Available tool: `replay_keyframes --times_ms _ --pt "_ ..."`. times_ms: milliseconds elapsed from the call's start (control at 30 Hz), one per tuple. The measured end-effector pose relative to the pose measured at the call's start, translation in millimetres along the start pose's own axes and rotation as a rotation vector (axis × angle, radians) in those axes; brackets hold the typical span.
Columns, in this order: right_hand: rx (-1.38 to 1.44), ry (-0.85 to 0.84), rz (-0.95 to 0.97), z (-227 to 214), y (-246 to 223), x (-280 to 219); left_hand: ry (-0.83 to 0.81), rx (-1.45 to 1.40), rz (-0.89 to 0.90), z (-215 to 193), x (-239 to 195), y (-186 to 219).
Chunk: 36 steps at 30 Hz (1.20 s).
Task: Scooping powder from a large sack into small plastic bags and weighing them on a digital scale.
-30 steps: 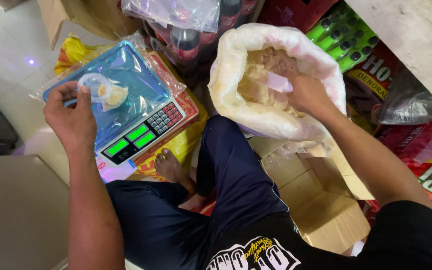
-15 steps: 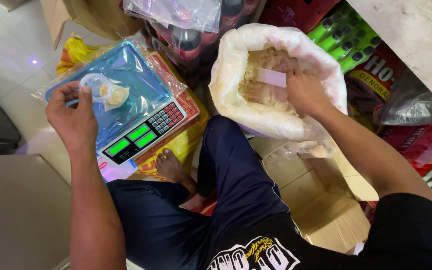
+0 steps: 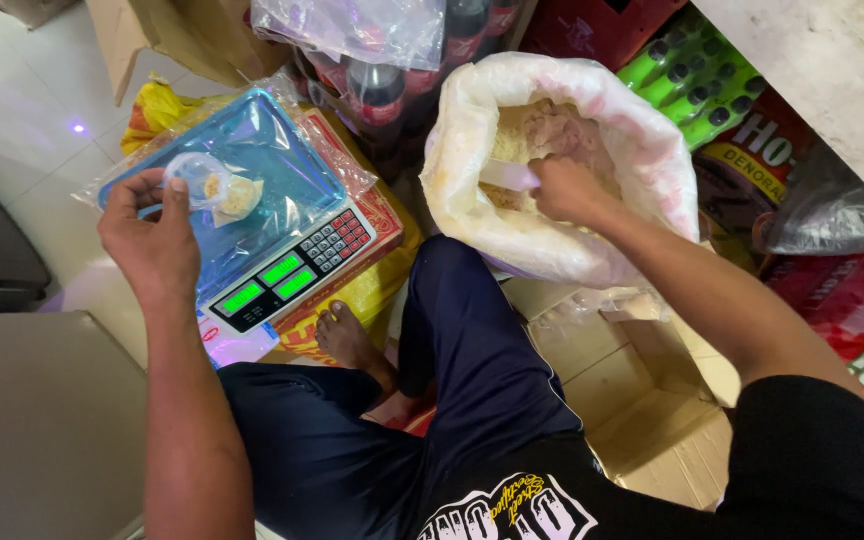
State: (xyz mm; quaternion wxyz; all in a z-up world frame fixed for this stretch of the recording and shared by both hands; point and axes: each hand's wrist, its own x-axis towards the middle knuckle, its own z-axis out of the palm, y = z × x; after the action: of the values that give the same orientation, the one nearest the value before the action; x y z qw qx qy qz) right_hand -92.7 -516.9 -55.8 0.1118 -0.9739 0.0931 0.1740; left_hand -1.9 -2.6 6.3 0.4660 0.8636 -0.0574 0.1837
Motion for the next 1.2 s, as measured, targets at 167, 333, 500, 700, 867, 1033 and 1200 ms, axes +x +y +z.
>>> replay_keyframes --times_ms 167,333,500,700,867,1033,1200 --pt "0.042 0.135 -0.195 16 -2 27 0.001 -0.026 -0.012 0 -1 0" --pt "-0.240 0.246 -0.126 -7 18 19 0.005 -0.036 -0.020 -3 -2 1" --pt "-0.514 0.437 -0.164 9 40 21 0.001 -0.057 -0.033 0 1 0" --pt "-0.318 0.249 -0.208 59 54 57 0.066 -0.116 -0.152 4 4 -19" --pt "-0.140 0.160 -0.189 59 29 67 0.057 -0.126 -0.141 4 3 -17" --pt "0.008 0.105 -0.215 45 17 72 0.053 -0.120 -0.138 4 2 -15" --pt "0.044 0.108 -0.219 18 -1 58 0.061 -0.100 -0.144 4 4 -15"
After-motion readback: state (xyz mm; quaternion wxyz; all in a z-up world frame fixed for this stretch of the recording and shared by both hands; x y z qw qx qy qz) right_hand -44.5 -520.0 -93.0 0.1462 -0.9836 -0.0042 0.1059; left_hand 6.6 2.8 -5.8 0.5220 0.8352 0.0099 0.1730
